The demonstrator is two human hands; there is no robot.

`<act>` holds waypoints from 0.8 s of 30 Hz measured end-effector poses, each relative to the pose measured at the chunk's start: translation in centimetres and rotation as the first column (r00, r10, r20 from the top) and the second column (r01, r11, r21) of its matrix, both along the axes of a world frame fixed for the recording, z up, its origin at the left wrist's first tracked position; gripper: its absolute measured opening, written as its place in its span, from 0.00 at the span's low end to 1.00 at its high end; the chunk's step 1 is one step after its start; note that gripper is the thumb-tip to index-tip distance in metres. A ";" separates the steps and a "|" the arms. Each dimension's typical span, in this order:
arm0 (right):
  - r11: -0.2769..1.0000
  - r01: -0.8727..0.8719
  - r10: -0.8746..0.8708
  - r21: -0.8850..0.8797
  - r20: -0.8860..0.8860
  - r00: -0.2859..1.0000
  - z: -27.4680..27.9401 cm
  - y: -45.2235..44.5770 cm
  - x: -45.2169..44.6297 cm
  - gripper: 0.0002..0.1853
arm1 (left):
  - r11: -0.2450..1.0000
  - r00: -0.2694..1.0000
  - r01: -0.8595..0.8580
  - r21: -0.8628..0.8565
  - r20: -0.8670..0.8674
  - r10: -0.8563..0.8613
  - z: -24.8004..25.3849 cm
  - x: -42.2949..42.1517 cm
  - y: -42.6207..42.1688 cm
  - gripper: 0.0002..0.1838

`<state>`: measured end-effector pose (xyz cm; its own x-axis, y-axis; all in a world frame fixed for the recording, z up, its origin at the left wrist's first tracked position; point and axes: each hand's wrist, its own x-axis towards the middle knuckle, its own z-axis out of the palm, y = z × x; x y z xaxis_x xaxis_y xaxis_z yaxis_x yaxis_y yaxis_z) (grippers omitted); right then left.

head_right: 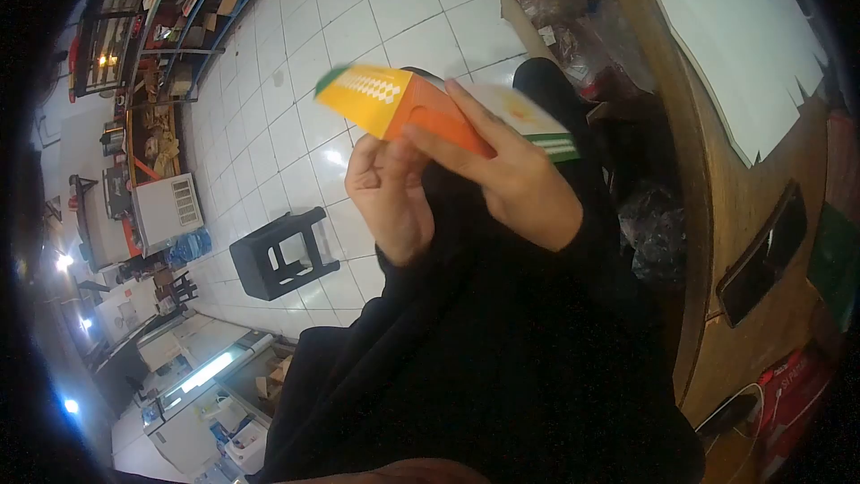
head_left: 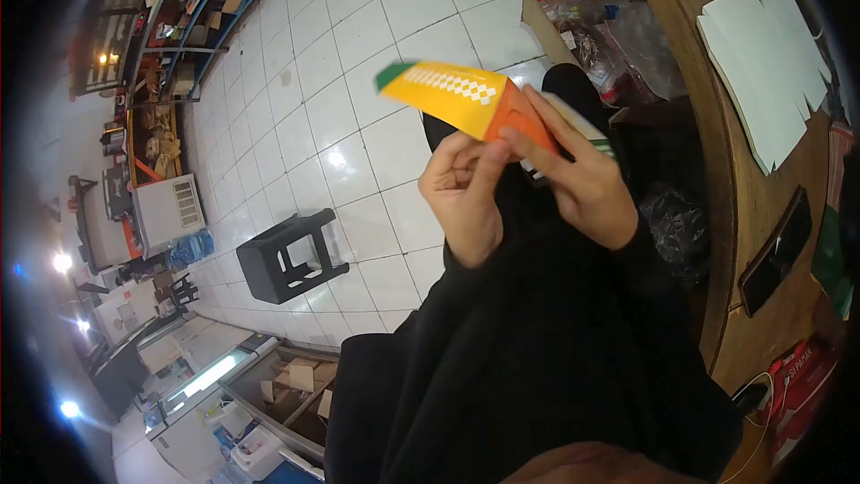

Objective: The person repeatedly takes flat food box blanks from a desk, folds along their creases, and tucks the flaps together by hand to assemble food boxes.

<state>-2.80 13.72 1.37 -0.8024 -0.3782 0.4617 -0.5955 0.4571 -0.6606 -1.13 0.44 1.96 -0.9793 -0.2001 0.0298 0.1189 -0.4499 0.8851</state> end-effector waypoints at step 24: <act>0.922 0.260 -0.209 -0.288 0.197 0.958 1.6 1.9 -0.5 0.05 | 0.979 0.986 0.085 -0.183 0.159 -0.056 -2.5 -1.3 1.7 0.06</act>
